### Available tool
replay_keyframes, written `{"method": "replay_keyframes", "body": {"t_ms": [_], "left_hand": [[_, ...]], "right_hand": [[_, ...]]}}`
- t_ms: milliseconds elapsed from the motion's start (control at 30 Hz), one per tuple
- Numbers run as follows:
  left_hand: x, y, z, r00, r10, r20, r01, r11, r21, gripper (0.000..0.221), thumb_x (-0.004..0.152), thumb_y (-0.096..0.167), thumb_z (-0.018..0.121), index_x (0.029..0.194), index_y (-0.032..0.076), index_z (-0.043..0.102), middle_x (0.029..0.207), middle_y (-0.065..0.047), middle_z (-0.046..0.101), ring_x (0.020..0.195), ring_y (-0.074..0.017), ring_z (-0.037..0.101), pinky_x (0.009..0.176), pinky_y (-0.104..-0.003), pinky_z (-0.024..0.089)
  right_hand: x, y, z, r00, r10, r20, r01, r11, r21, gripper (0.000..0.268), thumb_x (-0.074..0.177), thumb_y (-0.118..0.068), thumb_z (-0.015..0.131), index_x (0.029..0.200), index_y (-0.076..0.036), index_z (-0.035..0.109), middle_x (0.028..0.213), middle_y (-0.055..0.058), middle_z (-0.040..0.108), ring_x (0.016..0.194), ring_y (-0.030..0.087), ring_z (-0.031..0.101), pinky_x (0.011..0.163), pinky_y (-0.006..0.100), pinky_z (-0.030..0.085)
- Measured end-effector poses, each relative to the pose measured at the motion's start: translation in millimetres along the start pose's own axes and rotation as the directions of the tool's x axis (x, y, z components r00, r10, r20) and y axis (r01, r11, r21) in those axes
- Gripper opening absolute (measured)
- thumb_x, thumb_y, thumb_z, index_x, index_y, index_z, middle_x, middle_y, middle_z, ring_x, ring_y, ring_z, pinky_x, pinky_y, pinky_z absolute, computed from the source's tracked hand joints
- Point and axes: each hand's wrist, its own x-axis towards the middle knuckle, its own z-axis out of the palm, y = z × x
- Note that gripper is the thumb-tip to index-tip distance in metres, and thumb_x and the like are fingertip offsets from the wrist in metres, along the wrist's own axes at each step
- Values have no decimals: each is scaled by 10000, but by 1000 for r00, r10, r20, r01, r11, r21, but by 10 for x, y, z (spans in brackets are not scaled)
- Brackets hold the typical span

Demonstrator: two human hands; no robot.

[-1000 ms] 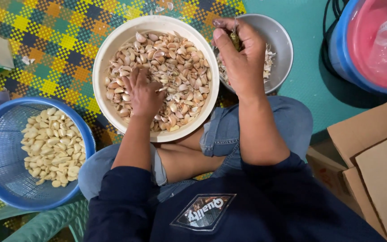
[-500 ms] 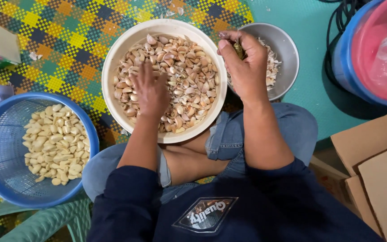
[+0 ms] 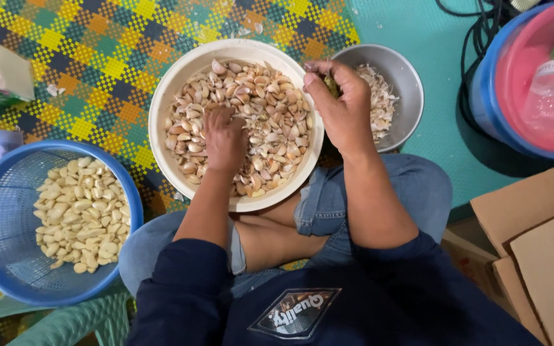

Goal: Peeling individual garlic cloves by hand and sorting them into containers.

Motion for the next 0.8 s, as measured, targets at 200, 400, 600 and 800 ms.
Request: {"method": "replay_keyframes", "body": {"t_ms": [200, 400, 600, 800], "left_hand": [[49, 43, -231, 917, -387, 94, 368, 734, -571, 228, 755, 144, 916, 942, 123, 788, 868, -105, 735, 864, -296, 742, 685, -331, 628], [129, 19, -619, 896, -408, 174, 437, 741, -509, 319, 714, 116, 889, 1015, 120, 782, 922, -128, 746, 897, -314, 753, 744, -401, 631], [24, -531, -233, 932, -361, -41, 350, 922, -168, 488, 789, 232, 848, 1232, 64, 730, 1304, -276, 635, 1282, -471, 563, 1095, -552, 441], [48, -410, -94, 832, -508, 223, 487, 861, 145, 889, 915, 552, 676, 1583, 19, 430, 1683, -286, 174, 1570, -439, 106, 1280, -570, 104]], "right_hand": [[-34, 97, 117, 993, 112, -40, -109, 992, 63, 133, 954, -89, 732, 1068, -36, 772, 769, 108, 713, 655, 82, 569, 525, 248, 472], [-51, 141, 211, 996, 90, 20, -90, 996, -11, 119, 953, -86, 744, 1054, -44, 793, 772, 102, 718, 719, 88, 592, 609, 264, 499], [-66, 223, 205, 991, 133, 32, -134, 990, 45, 120, 977, -73, 712, 1070, -19, 765, 741, 88, 686, 613, 66, 580, 528, 221, 472], [-41, 219, 167, 989, 149, 27, -150, 987, 64, 117, 977, -67, 706, 1070, -15, 754, 754, 100, 690, 578, 79, 600, 489, 207, 484]]}}
